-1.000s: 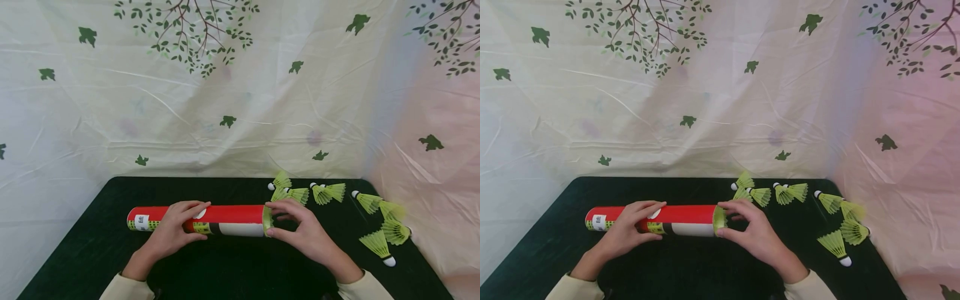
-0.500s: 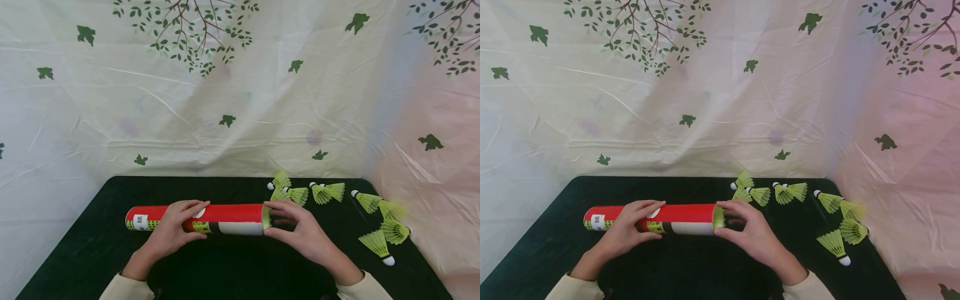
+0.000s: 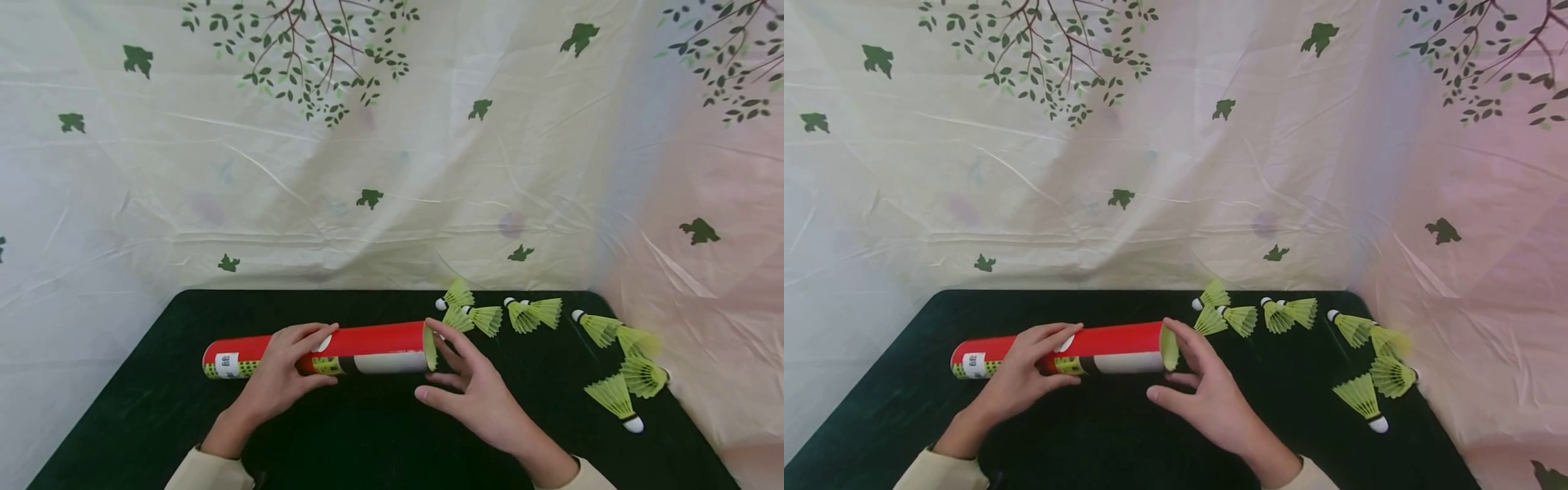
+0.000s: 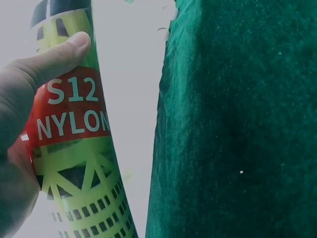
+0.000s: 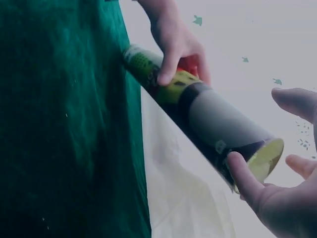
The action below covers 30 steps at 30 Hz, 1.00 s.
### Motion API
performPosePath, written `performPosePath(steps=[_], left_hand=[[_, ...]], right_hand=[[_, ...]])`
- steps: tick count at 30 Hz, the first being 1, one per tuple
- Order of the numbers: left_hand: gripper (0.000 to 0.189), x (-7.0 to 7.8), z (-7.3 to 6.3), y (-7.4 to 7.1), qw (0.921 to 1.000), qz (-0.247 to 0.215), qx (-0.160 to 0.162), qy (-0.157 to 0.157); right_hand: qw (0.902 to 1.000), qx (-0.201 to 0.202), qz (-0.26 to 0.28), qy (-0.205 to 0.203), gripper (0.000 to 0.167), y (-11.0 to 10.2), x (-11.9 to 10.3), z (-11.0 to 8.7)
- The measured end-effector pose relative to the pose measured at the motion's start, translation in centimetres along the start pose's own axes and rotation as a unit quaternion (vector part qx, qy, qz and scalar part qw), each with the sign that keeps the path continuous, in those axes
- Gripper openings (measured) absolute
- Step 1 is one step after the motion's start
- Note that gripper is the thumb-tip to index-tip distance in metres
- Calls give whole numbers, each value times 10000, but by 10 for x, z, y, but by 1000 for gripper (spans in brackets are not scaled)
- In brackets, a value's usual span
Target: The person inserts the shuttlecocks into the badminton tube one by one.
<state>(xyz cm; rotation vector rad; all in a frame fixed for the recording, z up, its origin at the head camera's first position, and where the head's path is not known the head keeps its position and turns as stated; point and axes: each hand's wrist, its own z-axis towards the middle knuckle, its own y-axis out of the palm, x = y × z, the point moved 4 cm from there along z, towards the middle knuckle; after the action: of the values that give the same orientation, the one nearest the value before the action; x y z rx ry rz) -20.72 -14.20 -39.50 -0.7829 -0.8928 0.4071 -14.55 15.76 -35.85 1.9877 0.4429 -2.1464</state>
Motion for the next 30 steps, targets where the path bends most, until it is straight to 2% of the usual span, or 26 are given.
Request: performPosePath(steps=[3, 7, 13, 17, 20, 25, 30], left_hand=[[90, -1, 0, -2, 10000, -34, 27, -25], [89, -3, 1, -5, 9999, -106, 58, -67], [88, -4, -1, -10, 9998, -168, 8, -130], [87, -4, -3, -9, 9996, -228, -151, -92], [86, -3, -4, -9, 9994, -262, -235, -55], [87, -3, -5, -8, 9993, -258, -267, -64], [88, -3, -6, -8, 9994, -221, -276, -65]], right_hand=[[9998, -89, 68, -191, 85, 2, -1, 1], [9986, 0, -146, -504, 82, -4, 1, 4], [9911, 610, -654, -984, 64, -26, 11, 13], [9808, 1034, -1198, -1140, 54, -48, 24, 24], [9716, 1213, -1723, -1074, 51, -65, 35, 34], [9542, 1309, -2547, -860, 51, -87, 56, 51], [9331, 1293, -3307, -565, 55, -101, 72, 68]])
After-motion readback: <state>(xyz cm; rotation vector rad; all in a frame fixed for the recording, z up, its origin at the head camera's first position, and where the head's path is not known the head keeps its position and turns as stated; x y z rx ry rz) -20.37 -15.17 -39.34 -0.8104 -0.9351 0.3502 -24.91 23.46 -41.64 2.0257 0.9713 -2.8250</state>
